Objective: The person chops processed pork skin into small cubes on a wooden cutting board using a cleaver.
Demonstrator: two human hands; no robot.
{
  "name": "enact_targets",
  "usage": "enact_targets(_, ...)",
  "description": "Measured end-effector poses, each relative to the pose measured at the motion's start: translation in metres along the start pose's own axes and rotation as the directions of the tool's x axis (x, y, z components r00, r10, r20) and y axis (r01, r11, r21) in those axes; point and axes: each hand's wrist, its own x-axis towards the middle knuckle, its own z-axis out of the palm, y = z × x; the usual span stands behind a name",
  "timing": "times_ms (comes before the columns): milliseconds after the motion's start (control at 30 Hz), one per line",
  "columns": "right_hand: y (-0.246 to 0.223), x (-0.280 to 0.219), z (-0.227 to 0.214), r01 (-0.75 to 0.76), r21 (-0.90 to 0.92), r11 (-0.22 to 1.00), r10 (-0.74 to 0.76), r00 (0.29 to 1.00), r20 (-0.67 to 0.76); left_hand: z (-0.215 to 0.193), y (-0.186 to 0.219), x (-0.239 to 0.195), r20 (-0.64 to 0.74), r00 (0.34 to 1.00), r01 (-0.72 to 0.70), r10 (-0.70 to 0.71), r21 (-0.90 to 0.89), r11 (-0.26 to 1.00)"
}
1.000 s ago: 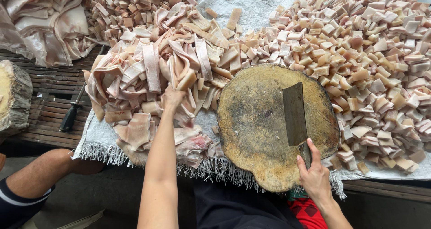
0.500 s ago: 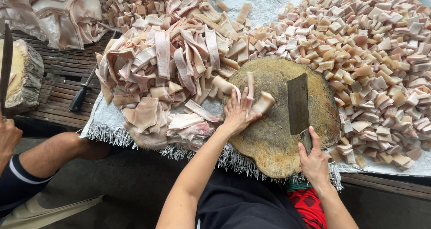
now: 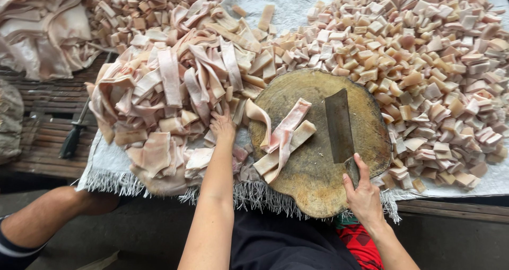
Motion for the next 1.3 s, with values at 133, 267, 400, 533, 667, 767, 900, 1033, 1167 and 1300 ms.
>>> enact_targets(133, -0.003, 0.001, -0.001, -0.091, 0.010, 0.996, 0.091, 0.995, 0.035, 0.006, -0.005, 0.023, -0.077, 0.997, 0.011, -0.009, 0.027, 1.000)
enact_targets(267, 0.001, 0.005, 0.001, -0.076, -0.036, 0.996, 0.077, 0.996, 0.041, -0.020, -0.003, 0.036, 0.060, 0.995, 0.091, -0.080, -0.205, 0.974)
enact_targets(400, 0.004, 0.004, 0.002, -0.047, -0.023, 0.999, 0.047, 0.999, 0.016, -0.030, -0.004, 0.050, 0.065, 0.976, 0.214, -0.206, -0.428, 0.878)
enact_targets(533, 0.007, 0.005, 0.001, -0.023, -0.062, 0.998, 0.024, 1.000, 0.019, -0.058, -0.023, 0.045, 0.141, 0.948, 0.314, -0.285, -0.550, 0.774)
enact_targets(667, 0.014, 0.006, 0.002, 0.017, -0.098, 0.995, -0.016, 1.000, 0.008, -0.121, -0.018, 0.013, 0.205, 0.975, 0.216, -0.080, -0.818, 0.533)
enact_targets(767, 0.018, 0.006, 0.003, 0.078, -0.090, 0.993, -0.080, 0.997, -0.018, -0.178, -0.009, -0.014, 0.240, 0.970, 0.191, 0.036, -0.847, 0.495)
enact_targets(900, 0.023, 0.005, 0.004, 0.095, -0.083, 0.992, -0.098, 0.995, -0.036, -0.240, 0.015, -0.067, 0.252, 0.951, 0.146, 0.179, -0.876, 0.459)
enact_targets(1033, 0.020, 0.006, -0.001, 0.067, -0.047, 0.997, -0.068, 0.997, -0.020, -0.255, 0.063, -0.126, 0.278, 0.947, 0.104, 0.158, -0.733, 0.672)
enact_targets(1167, 0.014, -0.002, -0.011, 0.012, 0.058, 0.998, -0.014, 0.999, 0.031, -0.210, 0.138, -0.183, 0.173, 0.876, -0.129, 0.450, -0.815, 0.564)
enact_targets(1300, 0.011, -0.019, -0.031, 0.083, 0.035, 0.996, -0.083, 0.997, 0.005, -0.184, 0.161, -0.221, 0.209, 0.840, -0.502, 0.500, -0.046, 0.863)
